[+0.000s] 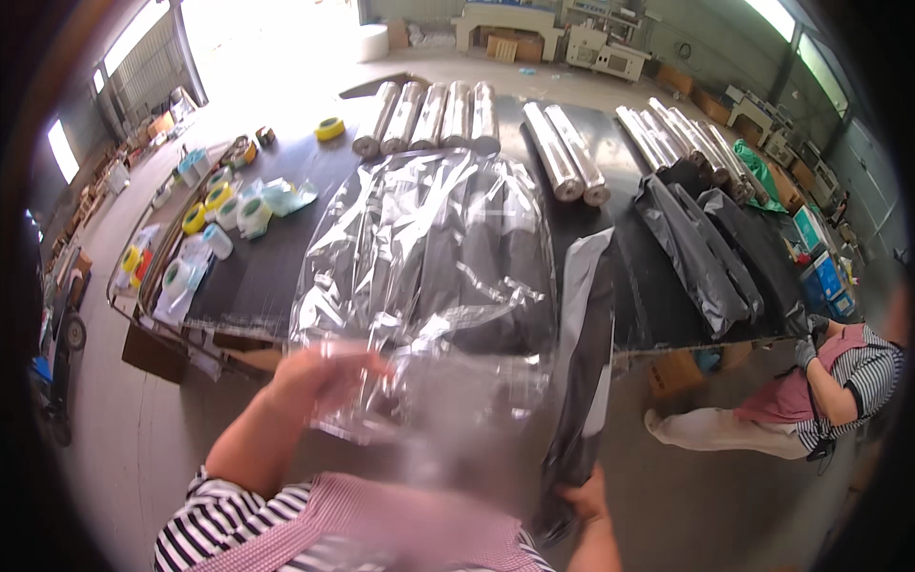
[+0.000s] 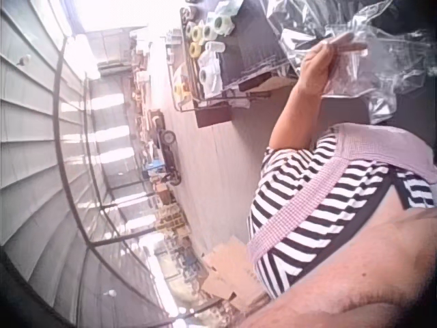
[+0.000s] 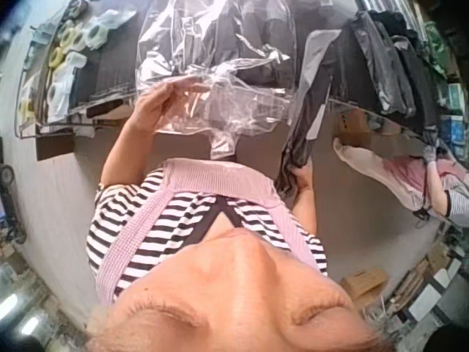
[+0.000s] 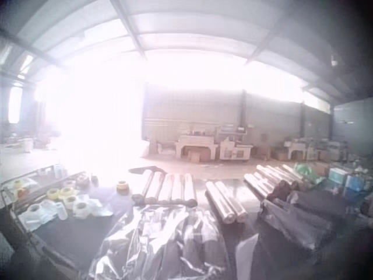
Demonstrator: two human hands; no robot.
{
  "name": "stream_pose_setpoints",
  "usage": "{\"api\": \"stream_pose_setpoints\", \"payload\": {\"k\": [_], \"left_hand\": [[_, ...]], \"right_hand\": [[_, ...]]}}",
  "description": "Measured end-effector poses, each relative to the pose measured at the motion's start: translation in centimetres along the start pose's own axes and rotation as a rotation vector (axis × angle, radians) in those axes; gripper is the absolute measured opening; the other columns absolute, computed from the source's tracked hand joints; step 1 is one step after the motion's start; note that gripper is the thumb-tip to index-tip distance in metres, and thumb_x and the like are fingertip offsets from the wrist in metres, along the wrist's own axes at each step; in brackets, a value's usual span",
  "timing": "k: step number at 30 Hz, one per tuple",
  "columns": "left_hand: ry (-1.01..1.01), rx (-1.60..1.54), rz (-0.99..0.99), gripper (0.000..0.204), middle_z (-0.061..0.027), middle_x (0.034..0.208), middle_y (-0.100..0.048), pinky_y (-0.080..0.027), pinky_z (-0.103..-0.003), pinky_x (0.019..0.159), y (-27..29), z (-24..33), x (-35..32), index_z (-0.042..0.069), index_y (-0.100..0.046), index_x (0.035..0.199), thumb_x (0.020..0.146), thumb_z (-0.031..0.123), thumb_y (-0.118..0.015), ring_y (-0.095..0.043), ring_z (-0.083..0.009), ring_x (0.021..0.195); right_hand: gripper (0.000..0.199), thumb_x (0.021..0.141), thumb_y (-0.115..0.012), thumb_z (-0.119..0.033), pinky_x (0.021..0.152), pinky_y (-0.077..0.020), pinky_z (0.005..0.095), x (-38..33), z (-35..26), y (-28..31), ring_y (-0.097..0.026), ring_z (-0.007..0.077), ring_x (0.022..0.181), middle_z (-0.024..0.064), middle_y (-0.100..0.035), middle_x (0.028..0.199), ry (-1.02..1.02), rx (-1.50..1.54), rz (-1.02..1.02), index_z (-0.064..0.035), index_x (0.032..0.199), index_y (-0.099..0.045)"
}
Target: The person applies labels to wrapped rolls, places them into a transparent plastic bag, seals the bag using a tape dispenser, and puts the package into a cardboard box.
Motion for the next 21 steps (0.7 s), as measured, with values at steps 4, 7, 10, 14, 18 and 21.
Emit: {"api": "stream_pose_setpoints", "payload": {"k": [4, 7, 10, 14, 18, 21], "left_hand": [[-0.025, -0.431, 0.045, 0.051, -0.0197, 0.141, -0.052, -0.057, -0.025, 0.078, 3.0, 2.2, 2.4, 0.002, -0.049, 0.141, 0.102, 0.034, -0.051, -0.068, -0.0156, 0.096], [-0.096, -0.319, -0.260, 0.046, -0.0222, 0.141, -0.053, -0.052, -0.021, 0.071, 0.1, 5.8, 2.4, -0.001, -0.049, 0.141, 0.104, 0.027, -0.047, -0.069, -0.0157, 0.093], [-0.048, 0.218, -0.390, 0.041, -0.0206, 0.140, -0.056, -0.049, -0.029, 0.083, -3.1, 5.5, -0.3, 0.001, -0.052, 0.139, 0.100, 0.013, -0.048, -0.063, -0.0220, 0.111], [-0.044, 0.738, -0.728, 0.042, -0.0159, 0.140, -0.056, -0.045, -0.039, 0.105, -10.6, 2.7, -5.4, 0.007, -0.052, 0.141, 0.099, 0.011, -0.053, -0.057, -0.0286, 0.126], [0.117, 0.905, -0.701, 0.041, -0.0190, 0.139, -0.055, -0.045, -0.041, 0.105, -11.6, -2.4, -8.0, 0.005, -0.052, 0.140, 0.099, 0.011, -0.052, -0.055, -0.0358, 0.125], [-0.102, 0.826, -0.577, 0.042, -0.0189, 0.141, -0.054, -0.045, -0.041, 0.105, -9.7, -3.2, -8.4, 0.005, -0.050, 0.141, 0.099, 0.010, -0.051, -0.055, -0.0351, 0.125]], "right_hand": [[0.080, 0.050, -0.086, 0.000, 0.099, -0.0468, 0.0348, -11.2, -2.3, -8.0, -0.063, 0.0179, 0.106, 0.0072, -0.067, 0.115, -0.054, 0.081, -0.324, -0.0004, 0.126, -0.059], [0.080, 0.054, -0.083, 0.003, 0.101, -0.0453, 0.0350, -14.8, -1.1, -9.0, -0.061, 0.0181, 0.110, 0.0078, -0.065, 0.121, -0.170, 0.077, -0.381, 0.0024, 0.129, -0.056], [0.078, 0.058, -0.079, 0.005, 0.100, -0.0460, 0.0343, -16.5, -1.8, -11.1, -0.062, 0.0183, 0.109, 0.0075, -0.065, 0.120, -0.233, 0.068, -0.405, 0.0027, 0.132, -0.054], [0.076, 0.062, -0.076, 0.004, 0.099, -0.0470, 0.0337, -16.6, -1.8, -14.7, -0.062, 0.0183, 0.110, 0.0083, -0.064, 0.122, -0.299, 0.018, -0.422, 0.0014, 0.135, -0.053], [0.077, 0.059, -0.083, -0.010, 0.099, -0.0475, 0.0364, -13.9, -5.0, -22.9, -0.063, 0.0204, 0.109, 0.0094, -0.066, 0.119, -0.264, -0.015, -0.533, 0.0014, 0.130, -0.056], [0.073, 0.063, -0.083, -0.015, 0.099, -0.0475, 0.0382, -8.5, -10.3, -30.8, -0.062, 0.0225, 0.110, 0.0106, -0.065, 0.119, -0.056, -0.130, -0.665, 0.0005, 0.129, -0.057]]}}
Point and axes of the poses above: each hand's wrist, its own x-axis towards the middle knuckle, its own y-axis out of the back of the hand, z = x × y, the point moved 8 cm from there along x, towards the middle knuckle
